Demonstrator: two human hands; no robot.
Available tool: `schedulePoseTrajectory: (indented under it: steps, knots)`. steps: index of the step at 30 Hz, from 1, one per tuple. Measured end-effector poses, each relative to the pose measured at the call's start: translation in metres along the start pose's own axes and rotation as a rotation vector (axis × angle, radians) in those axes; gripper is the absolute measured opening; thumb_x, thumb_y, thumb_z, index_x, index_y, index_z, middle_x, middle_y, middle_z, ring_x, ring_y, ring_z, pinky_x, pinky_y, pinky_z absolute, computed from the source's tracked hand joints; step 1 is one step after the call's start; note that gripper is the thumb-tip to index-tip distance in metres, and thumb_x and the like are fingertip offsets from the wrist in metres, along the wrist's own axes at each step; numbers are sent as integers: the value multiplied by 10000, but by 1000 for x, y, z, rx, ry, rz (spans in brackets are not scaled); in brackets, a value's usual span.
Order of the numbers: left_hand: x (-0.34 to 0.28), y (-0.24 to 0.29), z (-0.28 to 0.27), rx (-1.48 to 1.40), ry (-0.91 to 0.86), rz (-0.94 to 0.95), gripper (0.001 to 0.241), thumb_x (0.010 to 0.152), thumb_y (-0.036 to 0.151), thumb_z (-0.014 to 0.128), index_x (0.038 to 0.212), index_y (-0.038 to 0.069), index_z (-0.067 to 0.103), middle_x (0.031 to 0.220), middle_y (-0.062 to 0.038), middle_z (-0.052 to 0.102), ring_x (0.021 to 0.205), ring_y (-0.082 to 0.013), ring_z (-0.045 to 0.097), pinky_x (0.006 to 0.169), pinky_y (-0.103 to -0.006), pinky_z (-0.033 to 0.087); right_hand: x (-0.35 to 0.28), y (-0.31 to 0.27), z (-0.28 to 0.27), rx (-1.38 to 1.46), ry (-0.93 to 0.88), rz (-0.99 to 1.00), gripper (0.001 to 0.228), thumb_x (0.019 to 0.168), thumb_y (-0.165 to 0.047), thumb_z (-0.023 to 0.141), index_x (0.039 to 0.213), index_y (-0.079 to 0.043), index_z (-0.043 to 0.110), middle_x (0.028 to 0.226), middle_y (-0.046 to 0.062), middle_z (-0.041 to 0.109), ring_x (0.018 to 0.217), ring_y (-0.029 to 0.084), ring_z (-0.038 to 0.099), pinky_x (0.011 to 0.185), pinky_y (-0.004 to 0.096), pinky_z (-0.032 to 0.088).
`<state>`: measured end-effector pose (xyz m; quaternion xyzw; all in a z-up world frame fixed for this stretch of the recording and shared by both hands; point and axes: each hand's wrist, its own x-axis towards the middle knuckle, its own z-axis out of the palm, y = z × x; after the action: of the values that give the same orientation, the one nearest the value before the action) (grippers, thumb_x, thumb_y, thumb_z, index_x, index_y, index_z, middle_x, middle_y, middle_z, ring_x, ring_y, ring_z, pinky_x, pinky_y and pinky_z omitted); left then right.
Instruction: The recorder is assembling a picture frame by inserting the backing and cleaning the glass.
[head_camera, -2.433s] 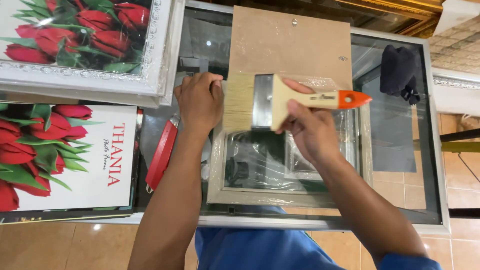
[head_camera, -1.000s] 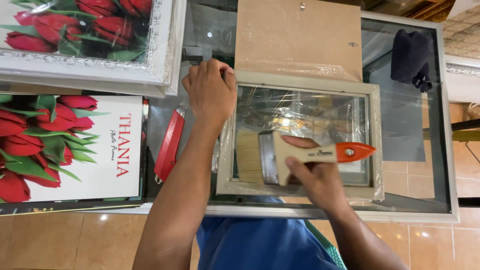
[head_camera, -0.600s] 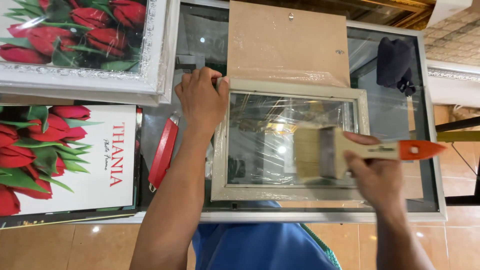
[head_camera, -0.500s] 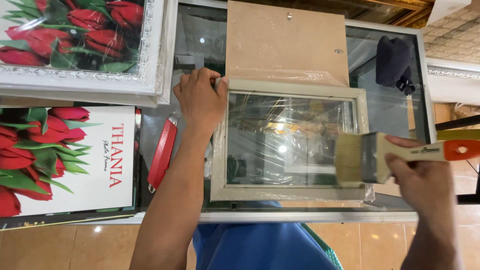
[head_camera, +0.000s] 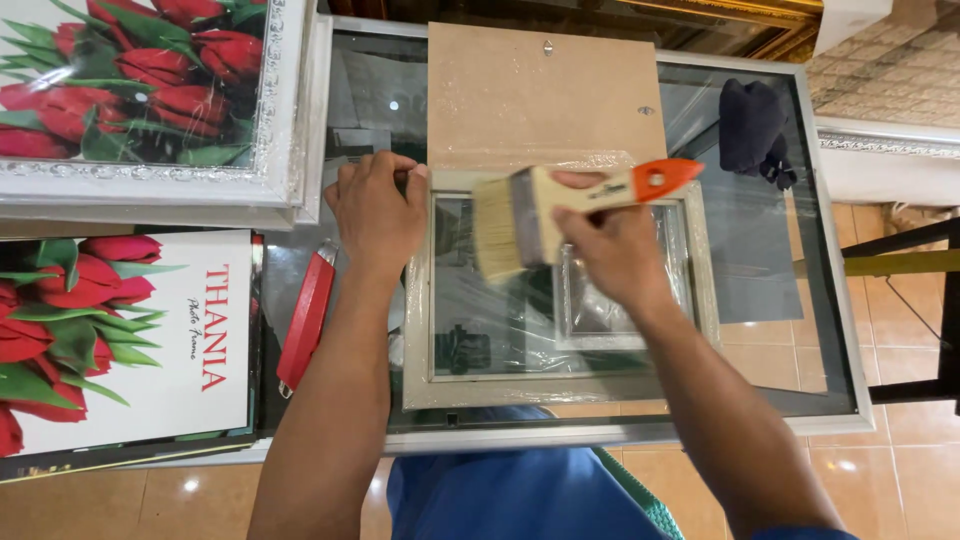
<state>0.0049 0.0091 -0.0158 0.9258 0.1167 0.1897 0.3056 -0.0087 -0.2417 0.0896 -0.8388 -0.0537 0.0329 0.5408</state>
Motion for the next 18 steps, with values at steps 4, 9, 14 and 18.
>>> schedulePoseTrajectory:
  steps: [4,9,14,18]
  knots:
    - [1,3,-1,24,0,-19,222,964,459,655,998,240,664,916,11,631,1064,-241,577,1008,-458,340,-10,50,-105,-99,84,22,339,932,-46,679,1264,24,690,872,224,632,719,241,638,588,323,581]
    - [0,6,0,-54,77,87,357,917,247,748,1218,113,609,1086,-45,668,1065,-310,563,968,-489,369,-54,22,-169,-410,230,13,349,1021,68,650,1355,-22,694,1014,136,640,808,192,561,733,297,458]
    - [-38,148,-42,-381,-393,354,783,826,444,774,1426,70,437,1341,-131,633,1239,-305,596,1057,-456,448,-59,7,-180,-496,-228,11,281,865,-37,698,1138,20,737,960,163,757,652,250,713,567,344,562]
    - [-71,219,-45,-414,-1138,414,518,812,328,747,1213,31,606,1016,-137,800,844,-318,785,739,-395,592,-46,14,-165,-400,-652,-94,208,771,-185,799,957,-92,794,901,44,836,682,164,800,608,296,667]
